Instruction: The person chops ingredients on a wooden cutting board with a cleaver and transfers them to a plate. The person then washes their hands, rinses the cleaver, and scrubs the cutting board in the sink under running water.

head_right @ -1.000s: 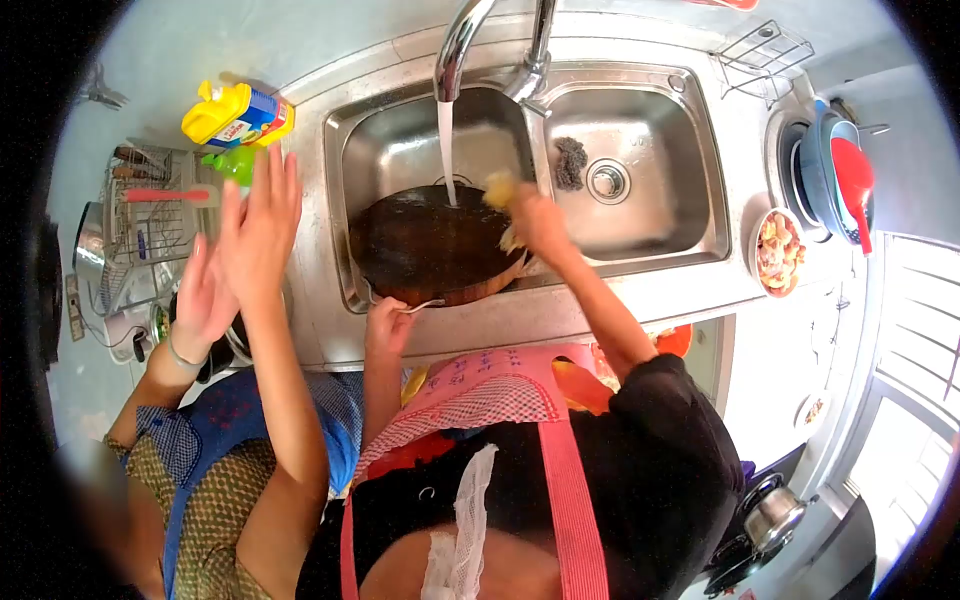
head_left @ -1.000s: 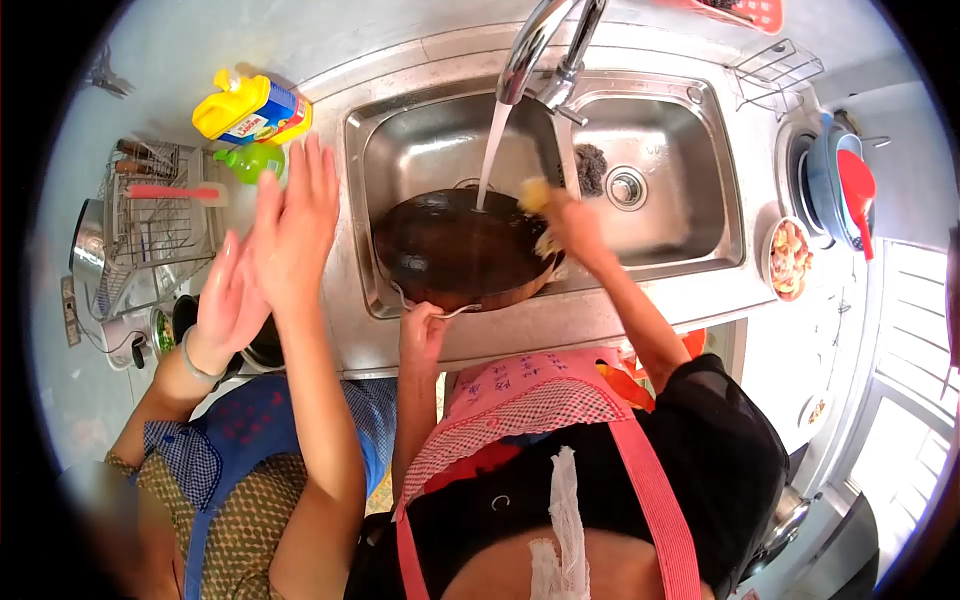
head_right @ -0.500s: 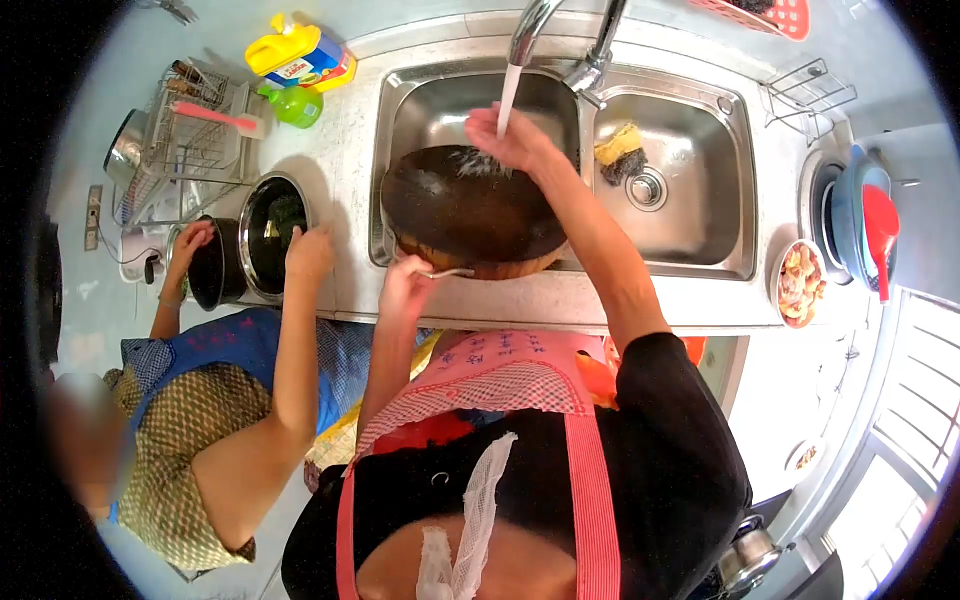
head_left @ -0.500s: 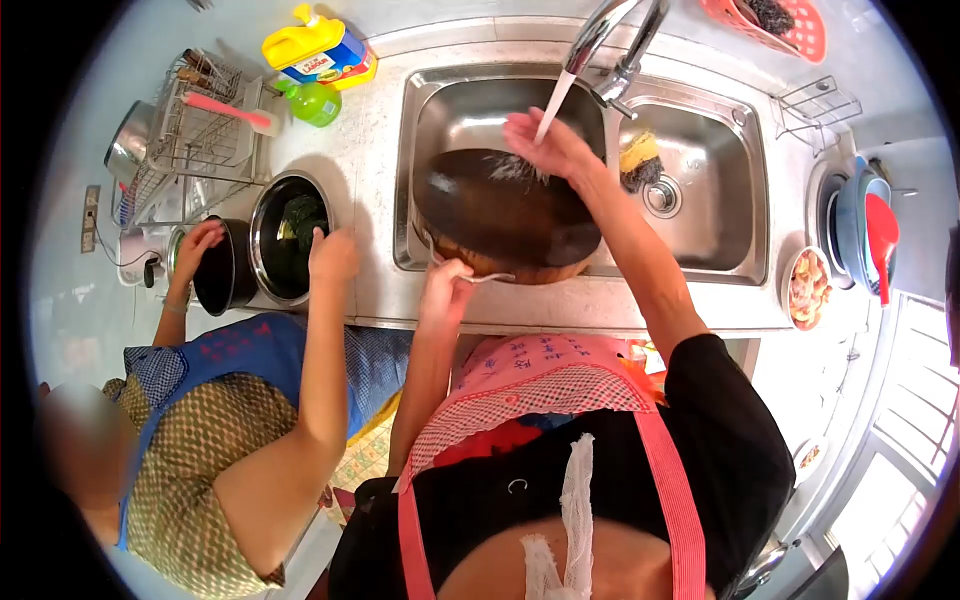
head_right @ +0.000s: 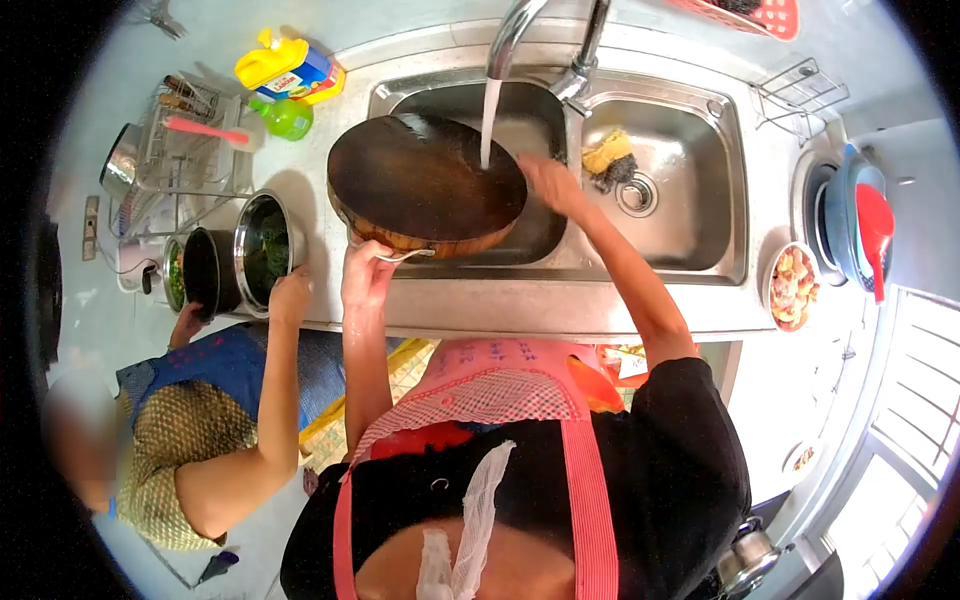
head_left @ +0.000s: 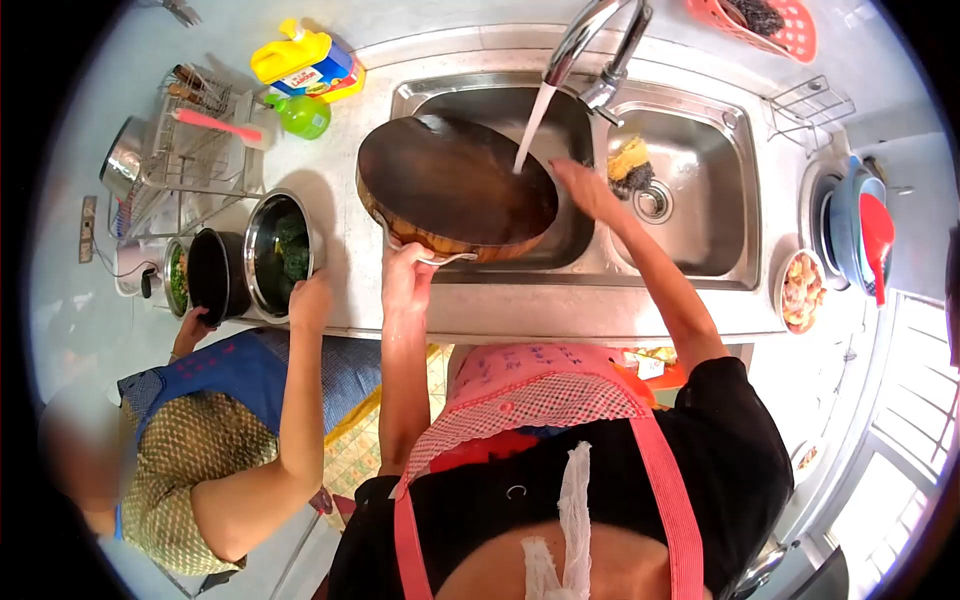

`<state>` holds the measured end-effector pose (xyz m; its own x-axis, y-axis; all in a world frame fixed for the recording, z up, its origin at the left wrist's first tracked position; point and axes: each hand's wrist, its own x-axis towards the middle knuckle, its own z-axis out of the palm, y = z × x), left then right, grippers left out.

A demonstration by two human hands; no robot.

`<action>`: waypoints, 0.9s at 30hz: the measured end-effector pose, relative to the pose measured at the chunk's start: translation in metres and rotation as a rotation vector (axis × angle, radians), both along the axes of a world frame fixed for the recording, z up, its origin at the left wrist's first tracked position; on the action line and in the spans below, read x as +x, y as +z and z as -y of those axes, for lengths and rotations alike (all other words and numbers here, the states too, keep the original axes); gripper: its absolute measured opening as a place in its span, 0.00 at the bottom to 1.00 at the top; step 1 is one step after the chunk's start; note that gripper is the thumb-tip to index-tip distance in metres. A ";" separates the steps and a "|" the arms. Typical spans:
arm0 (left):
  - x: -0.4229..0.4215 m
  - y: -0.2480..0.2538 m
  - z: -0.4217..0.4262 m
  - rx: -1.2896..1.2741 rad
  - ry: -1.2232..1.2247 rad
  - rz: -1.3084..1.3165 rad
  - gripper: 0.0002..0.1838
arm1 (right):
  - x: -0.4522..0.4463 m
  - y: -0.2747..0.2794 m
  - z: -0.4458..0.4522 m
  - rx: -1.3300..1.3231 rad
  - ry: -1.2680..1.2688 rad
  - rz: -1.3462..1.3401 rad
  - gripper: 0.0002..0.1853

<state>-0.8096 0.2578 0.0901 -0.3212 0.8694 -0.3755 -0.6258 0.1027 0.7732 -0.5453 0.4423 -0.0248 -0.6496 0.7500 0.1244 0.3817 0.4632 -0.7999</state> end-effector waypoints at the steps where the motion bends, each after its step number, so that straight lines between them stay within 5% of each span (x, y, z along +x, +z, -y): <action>1: 0.001 0.008 0.003 -0.005 0.031 -0.023 0.27 | -0.016 0.019 -0.006 -0.550 -0.071 -0.422 0.19; 3: 0.009 0.023 -0.004 -0.005 0.090 -0.018 0.29 | -0.053 0.032 -0.027 -1.269 -0.138 -0.846 0.19; 5: -0.003 0.012 -0.002 -0.074 0.064 -0.024 0.30 | -0.089 0.029 -0.030 -1.453 -0.188 -1.002 0.20; 7: -0.004 0.011 -0.006 -0.042 0.087 -0.033 0.31 | -0.104 0.063 -0.003 -1.277 -0.062 -0.950 0.18; 9: -0.001 0.011 -0.010 -0.054 0.106 0.007 0.32 | -0.115 0.086 0.040 -0.822 0.207 -0.655 0.21; 11: -0.012 0.003 -0.014 -0.003 0.028 0.071 0.34 | -0.106 0.114 0.077 -0.072 0.397 -0.248 0.25; 15: -0.012 0.018 -0.011 -0.028 0.029 0.029 0.34 | -0.031 0.042 0.076 -0.057 -0.042 0.173 0.23; 16: -0.012 0.019 -0.008 -0.055 0.053 -0.014 0.34 | 0.006 0.005 0.065 0.374 0.178 0.449 0.19; 17: -0.013 0.021 -0.008 -0.080 0.078 -0.055 0.34 | 0.016 0.009 0.062 0.314 0.152 0.541 0.15; 19: -0.015 0.021 -0.004 -0.088 0.034 -0.047 0.35 | 0.021 0.012 0.053 0.148 -0.056 0.308 0.15; 21: -0.015 0.020 -0.005 -0.099 0.063 -0.046 0.35 | 0.011 0.032 0.024 -0.662 -0.369 -0.252 0.18; 22: -0.013 0.022 -0.004 -0.108 0.074 -0.028 0.36 | 0.010 0.054 0.017 -0.793 -0.365 -0.398 0.24; 27: -0.010 0.001 -0.006 -0.128 0.018 0.014 0.32 | -0.090 0.110 0.006 -1.113 -0.194 -0.924 0.22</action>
<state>-0.8201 0.2633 0.0914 -0.3300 0.8082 -0.4877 -0.6390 0.1890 0.7456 -0.6351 0.4360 0.0851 -0.5415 0.8001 -0.2583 -0.4731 -0.5439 -0.6931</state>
